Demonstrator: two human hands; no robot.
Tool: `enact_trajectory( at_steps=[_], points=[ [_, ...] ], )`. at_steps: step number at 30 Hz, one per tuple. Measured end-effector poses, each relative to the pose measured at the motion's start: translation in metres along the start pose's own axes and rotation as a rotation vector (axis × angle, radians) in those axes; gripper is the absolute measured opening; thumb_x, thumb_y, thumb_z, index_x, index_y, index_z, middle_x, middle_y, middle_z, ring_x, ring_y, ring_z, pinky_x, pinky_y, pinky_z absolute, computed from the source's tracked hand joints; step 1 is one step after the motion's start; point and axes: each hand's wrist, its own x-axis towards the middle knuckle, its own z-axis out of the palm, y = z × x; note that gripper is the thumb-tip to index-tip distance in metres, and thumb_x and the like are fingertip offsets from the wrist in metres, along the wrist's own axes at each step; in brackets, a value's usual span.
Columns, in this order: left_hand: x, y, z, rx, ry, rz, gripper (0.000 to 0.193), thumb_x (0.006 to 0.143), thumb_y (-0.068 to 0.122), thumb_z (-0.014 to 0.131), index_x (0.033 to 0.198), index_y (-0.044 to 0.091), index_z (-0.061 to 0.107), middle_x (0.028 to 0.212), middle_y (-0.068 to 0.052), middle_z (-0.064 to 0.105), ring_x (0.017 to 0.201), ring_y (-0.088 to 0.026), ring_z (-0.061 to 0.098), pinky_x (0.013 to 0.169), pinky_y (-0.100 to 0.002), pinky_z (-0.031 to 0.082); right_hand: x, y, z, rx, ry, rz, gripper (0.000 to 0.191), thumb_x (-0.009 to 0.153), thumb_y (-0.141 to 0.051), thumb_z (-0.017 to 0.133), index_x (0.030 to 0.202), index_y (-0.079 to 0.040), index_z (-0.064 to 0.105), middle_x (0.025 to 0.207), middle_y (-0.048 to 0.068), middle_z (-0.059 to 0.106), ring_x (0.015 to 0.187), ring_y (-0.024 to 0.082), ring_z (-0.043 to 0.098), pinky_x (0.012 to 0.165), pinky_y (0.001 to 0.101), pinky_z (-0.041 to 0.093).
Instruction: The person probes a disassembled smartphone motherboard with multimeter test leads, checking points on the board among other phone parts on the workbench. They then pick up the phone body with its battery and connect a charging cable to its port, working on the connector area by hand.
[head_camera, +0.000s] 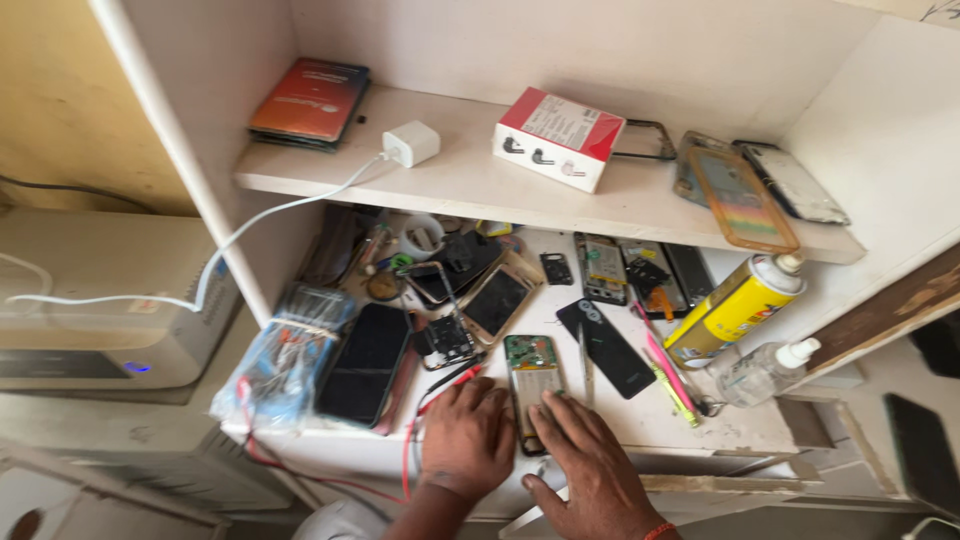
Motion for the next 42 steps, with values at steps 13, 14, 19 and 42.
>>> enact_trajectory(
  at_steps=[13,14,19,42],
  points=[
    [-0.062,-0.021,-0.145,-0.217,0.016,-0.439,0.055,0.073,0.010,0.078,0.127,0.022,0.071,0.117,-0.007,0.074,0.082,-0.022,0.077,0.063,-0.039,0.063,-0.016,0.028,0.054,-0.082,0.158,-0.030,0.069,0.073,-0.016,0.072,0.140,-0.010,0.056,0.149,0.018,0.050,0.137,0.039,0.047,0.110,0.0508,0.034],
    [-0.057,-0.042,-0.178,-0.060,0.061,-0.406,0.052,0.076,0.010,0.081,0.126,0.023,0.072,0.116,0.000,0.079,0.060,-0.019,0.070,0.056,-0.034,0.060,-0.016,0.030,0.056,-0.071,0.168,-0.016,0.067,0.074,-0.015,0.072,0.139,-0.011,0.058,0.148,0.017,0.052,0.137,0.038,0.048,0.111,0.0490,0.036],
    [-0.022,-0.140,-0.366,0.556,0.454,-0.375,0.020,0.100,0.028,0.076,0.114,0.015,0.078,0.114,-0.011,0.075,0.105,-0.028,0.073,0.095,-0.037,0.056,-0.016,0.051,0.072,-0.041,0.168,0.012,0.062,0.071,-0.015,0.076,0.132,-0.013,0.065,0.143,0.012,0.058,0.134,0.032,0.054,0.112,0.0443,0.041],
    [0.015,-0.223,-0.503,0.957,-0.282,-0.951,0.037,0.082,0.029,0.071,0.113,0.009,0.077,0.114,-0.016,0.075,0.109,-0.030,0.073,0.095,-0.042,0.059,0.080,0.086,0.050,-0.523,-0.059,-0.221,0.075,0.073,-0.041,0.071,0.141,-0.013,0.056,0.132,0.012,0.067,0.119,0.025,0.066,0.109,0.0495,0.051]
  ],
)
